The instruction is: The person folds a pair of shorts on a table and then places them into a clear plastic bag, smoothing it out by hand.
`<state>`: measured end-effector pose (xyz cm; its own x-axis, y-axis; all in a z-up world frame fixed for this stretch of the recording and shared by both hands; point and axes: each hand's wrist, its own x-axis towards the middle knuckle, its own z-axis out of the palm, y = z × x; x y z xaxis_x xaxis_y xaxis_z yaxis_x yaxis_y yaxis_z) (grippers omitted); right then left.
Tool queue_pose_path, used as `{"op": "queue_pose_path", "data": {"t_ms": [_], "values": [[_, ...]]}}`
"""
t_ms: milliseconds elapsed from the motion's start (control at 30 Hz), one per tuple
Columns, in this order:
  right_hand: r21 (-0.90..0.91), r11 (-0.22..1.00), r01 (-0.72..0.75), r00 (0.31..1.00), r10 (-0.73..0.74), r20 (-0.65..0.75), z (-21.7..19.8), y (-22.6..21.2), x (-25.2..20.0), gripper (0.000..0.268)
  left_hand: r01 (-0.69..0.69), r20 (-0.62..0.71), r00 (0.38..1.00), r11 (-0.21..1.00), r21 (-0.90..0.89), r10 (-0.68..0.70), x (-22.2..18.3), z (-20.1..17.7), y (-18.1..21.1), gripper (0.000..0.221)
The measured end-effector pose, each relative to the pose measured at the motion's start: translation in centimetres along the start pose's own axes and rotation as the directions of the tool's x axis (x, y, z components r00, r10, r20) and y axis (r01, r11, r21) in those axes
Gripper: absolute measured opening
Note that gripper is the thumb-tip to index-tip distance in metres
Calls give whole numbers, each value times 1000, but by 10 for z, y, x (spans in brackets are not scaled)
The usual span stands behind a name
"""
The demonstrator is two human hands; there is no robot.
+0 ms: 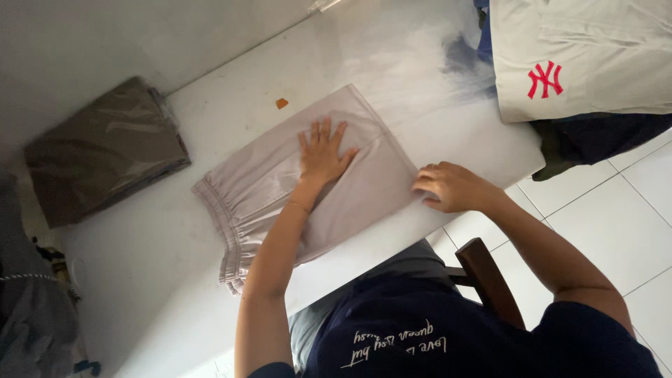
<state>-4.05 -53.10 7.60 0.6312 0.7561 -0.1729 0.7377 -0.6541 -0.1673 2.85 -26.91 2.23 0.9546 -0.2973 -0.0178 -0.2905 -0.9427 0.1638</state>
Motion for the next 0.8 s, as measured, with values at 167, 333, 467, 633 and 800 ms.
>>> {"op": "queue_pose_path", "data": {"t_ms": [167, 333, 467, 633, 800], "values": [[-125, 989, 79, 988, -94, -119, 54, 23, 6, 6, 0, 12, 1000, 1000, 0, 0, -6, -8, 5, 74], [-80, 995, 60, 974, -76, -215, 34, 13, 0, 10, -9, 5, 1000, 1000, 12, 9, -8, -17, 7, 86], [-122, 983, 135, 934, -167, -315, 52, 17, 5, 5, -2, 10, 1000, 1000, 7, 2, -7, -14, 7, 90], [-142, 983, 115, 953, -149, -262, 75, 35, 8, 8, 8, 2, 1000, 1000, -15, -8, -10, -19, 9, 89], [-133, 991, -9, 1000, 9, 3, 27, 16, 9, 18, -5, -15, 1000, 1000, -8, 5, -9, -9, 6, 90]]}}
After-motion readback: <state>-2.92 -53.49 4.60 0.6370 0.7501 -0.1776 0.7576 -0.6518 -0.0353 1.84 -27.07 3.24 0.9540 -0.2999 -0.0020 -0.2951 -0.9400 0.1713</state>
